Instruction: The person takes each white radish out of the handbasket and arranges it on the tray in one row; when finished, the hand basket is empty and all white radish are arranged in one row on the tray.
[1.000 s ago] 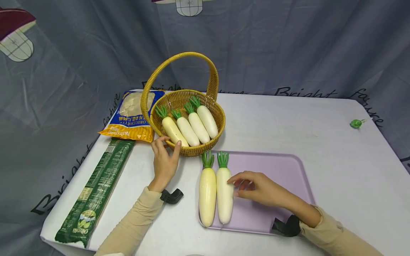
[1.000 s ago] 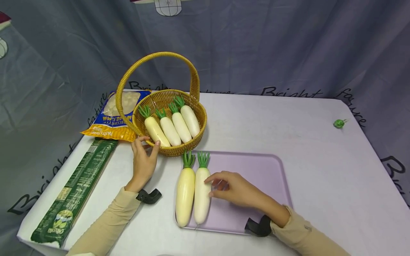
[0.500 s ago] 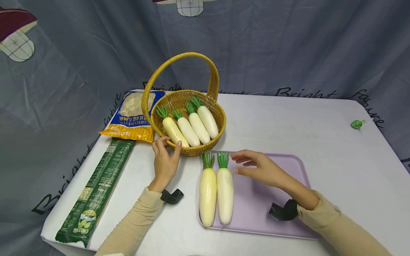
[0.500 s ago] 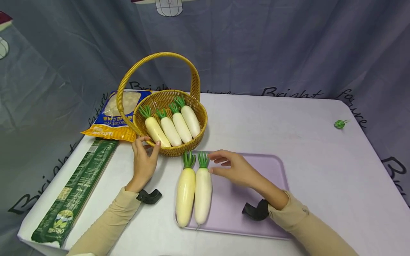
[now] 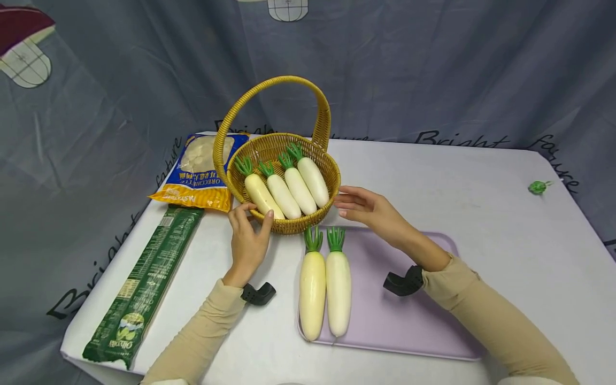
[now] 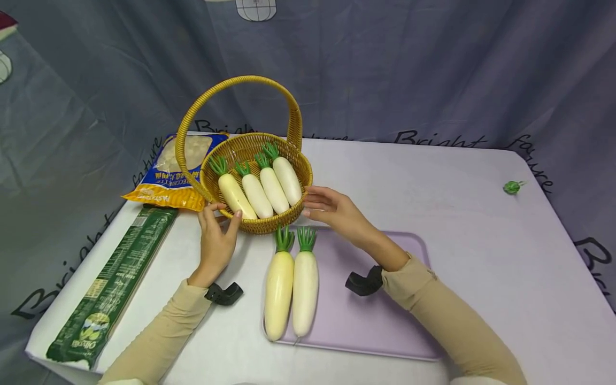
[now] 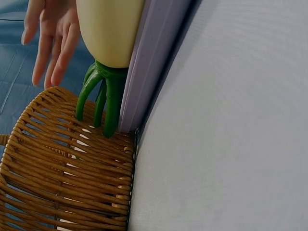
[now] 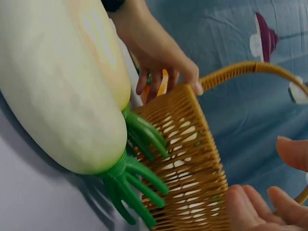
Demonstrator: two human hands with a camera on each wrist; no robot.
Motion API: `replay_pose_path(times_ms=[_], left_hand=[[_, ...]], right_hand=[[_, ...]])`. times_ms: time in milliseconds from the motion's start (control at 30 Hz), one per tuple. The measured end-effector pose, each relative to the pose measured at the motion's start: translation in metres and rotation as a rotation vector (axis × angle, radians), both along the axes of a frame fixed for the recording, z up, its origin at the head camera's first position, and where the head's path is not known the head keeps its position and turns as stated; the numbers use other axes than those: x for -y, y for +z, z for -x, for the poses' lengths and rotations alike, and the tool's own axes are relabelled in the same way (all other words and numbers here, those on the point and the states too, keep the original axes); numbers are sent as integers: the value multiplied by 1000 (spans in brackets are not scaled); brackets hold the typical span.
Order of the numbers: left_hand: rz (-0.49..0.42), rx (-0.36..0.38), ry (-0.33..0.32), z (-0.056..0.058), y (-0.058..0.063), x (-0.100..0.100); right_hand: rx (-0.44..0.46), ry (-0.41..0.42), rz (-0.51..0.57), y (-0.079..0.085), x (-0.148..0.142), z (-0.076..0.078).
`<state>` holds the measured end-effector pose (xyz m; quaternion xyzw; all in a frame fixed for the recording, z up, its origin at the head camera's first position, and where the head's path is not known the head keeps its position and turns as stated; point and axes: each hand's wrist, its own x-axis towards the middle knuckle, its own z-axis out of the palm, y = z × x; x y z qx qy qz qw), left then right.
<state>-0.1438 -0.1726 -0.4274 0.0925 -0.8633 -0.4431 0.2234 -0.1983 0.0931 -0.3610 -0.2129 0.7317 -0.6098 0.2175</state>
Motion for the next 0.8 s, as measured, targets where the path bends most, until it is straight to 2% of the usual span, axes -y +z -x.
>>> replay_pose_path(times_ms=[133,267,400,567,700,800], left_hand=[[0,3,0,0,0,0],[3,0,0,0,0,0],[3,-5,-2,0,0,0],[3,0,-3,0,0,1],[4,3,-8,0,0,1],[5,5,-10,0,0,1]], right_hand=[[81,25,112,-4,7,13],[162,-3,215,-5,16,25],[203,-33,281,-2,26,36],[205,-63,296,3,37,46],[145,-95,261,3,46,53],[85,-120,189,3,53,57]])
